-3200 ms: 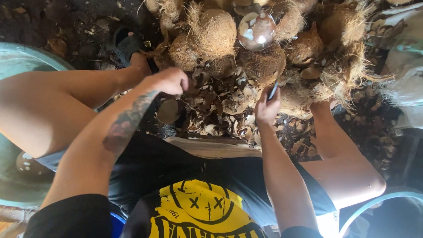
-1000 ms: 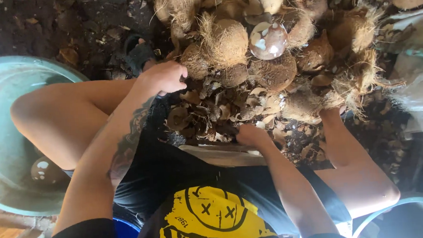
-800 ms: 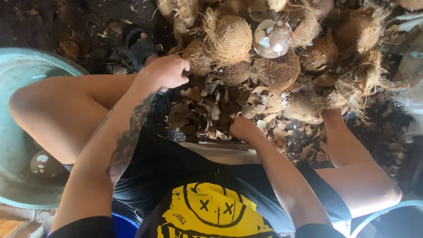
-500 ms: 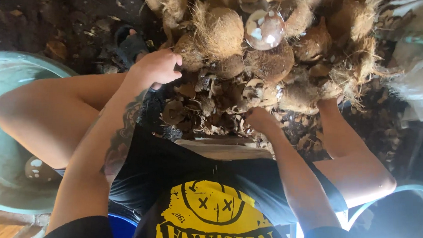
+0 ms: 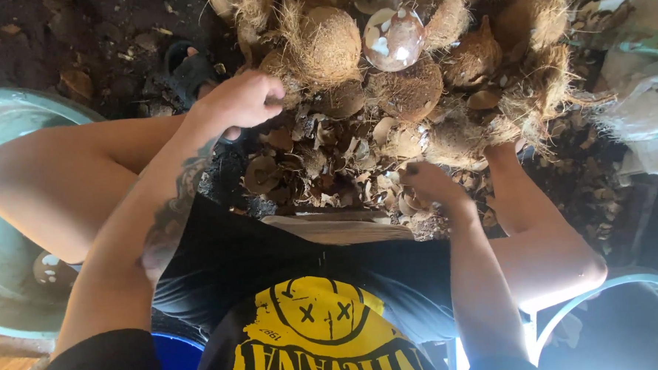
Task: The person is manually removing the outer husks from coconuts using a curved knife and then placing the cleaned coconuts into a basin of water.
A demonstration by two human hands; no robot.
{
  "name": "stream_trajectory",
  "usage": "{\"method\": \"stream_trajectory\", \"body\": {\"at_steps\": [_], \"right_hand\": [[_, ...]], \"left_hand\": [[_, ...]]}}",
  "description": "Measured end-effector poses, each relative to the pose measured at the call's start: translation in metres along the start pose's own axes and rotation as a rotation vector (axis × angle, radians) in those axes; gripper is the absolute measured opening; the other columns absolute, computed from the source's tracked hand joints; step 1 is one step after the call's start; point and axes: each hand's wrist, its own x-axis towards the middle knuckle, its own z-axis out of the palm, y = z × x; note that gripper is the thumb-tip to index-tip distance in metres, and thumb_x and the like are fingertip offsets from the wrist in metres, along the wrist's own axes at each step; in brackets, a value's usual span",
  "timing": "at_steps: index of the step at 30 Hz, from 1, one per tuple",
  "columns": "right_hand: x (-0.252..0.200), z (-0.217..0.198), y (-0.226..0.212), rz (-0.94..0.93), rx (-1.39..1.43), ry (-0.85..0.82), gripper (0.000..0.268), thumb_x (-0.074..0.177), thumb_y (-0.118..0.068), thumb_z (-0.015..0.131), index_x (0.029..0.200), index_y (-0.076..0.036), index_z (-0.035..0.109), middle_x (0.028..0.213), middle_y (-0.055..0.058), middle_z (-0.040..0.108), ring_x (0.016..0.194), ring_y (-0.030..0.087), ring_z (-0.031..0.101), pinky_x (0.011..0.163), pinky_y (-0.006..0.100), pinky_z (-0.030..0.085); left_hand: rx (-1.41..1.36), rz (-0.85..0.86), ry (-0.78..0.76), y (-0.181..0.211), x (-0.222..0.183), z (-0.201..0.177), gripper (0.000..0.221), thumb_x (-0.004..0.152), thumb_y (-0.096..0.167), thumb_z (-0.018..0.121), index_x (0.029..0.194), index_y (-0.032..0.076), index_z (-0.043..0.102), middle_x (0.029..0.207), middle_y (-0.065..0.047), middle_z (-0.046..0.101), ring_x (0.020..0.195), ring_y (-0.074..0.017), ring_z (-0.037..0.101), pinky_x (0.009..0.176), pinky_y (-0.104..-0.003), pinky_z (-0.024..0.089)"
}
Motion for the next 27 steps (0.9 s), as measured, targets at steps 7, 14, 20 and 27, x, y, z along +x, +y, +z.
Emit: {"method": "stream_trajectory", "body": {"at_steps": [7, 14, 20, 27], "right_hand": [[0.031, -0.026, 0.043, -0.225, 0.764, 0.494, 0.013, 0.103, -0.012, 0.053, 0.09, -0.014, 0.051, 0.062, -0.004, 0.05, 0.041, 0.007, 0.041, 0.032, 0.027, 0.036], [0.041, -0.031, 0.014, -0.09, 1.204, 0.695, 0.018, 0.088, -0.004, 0.059, 0.074, -0.016, 0.056, 0.059, -0.005, 0.049, 0.048, 0.008, 0.044, 0.043, 0.027, 0.039], [0.062, -0.051, -0.006, -0.009, 1.16, 0.741, 0.025, 0.089, -0.004, 0.06, 0.114, -0.009, 0.06, 0.064, -0.004, 0.049, 0.047, 0.007, 0.041, 0.04, 0.028, 0.035], [0.097, -0.069, -0.014, -0.041, 0.992, 0.823, 0.064, 0.075, -0.017, 0.068, 0.138, -0.01, 0.062, 0.099, 0.005, 0.069, 0.076, 0.016, 0.058, 0.067, 0.039, 0.047]], "left_hand": [[-0.072, 0.682, 0.562, 0.047, 0.078, -0.019, 0.012, 0.096, -0.008, 0.071, 0.102, 0.001, 0.067, 0.109, -0.013, 0.066, 0.098, -0.0245, 0.066, 0.089, -0.033, 0.062], [0.047, 0.436, 0.356, 0.131, 0.211, -0.001, 0.127, 0.074, -0.002, 0.093, 0.167, 0.015, 0.009, 0.174, -0.017, 0.023, 0.152, -0.0332, 0.042, 0.126, -0.056, 0.037], [0.281, 0.431, 0.478, 0.138, 0.221, -0.003, 0.094, 0.062, 0.046, 0.101, 0.138, 0.015, 0.057, 0.144, -0.027, 0.044, 0.133, -0.0424, 0.041, 0.102, -0.066, 0.043], [-0.207, 0.592, 0.6, 0.132, 0.182, 0.039, 0.074, 0.066, -0.015, 0.086, 0.128, 0.013, 0.054, 0.138, -0.024, 0.054, 0.111, -0.036, 0.067, 0.062, -0.037, 0.071]]}}
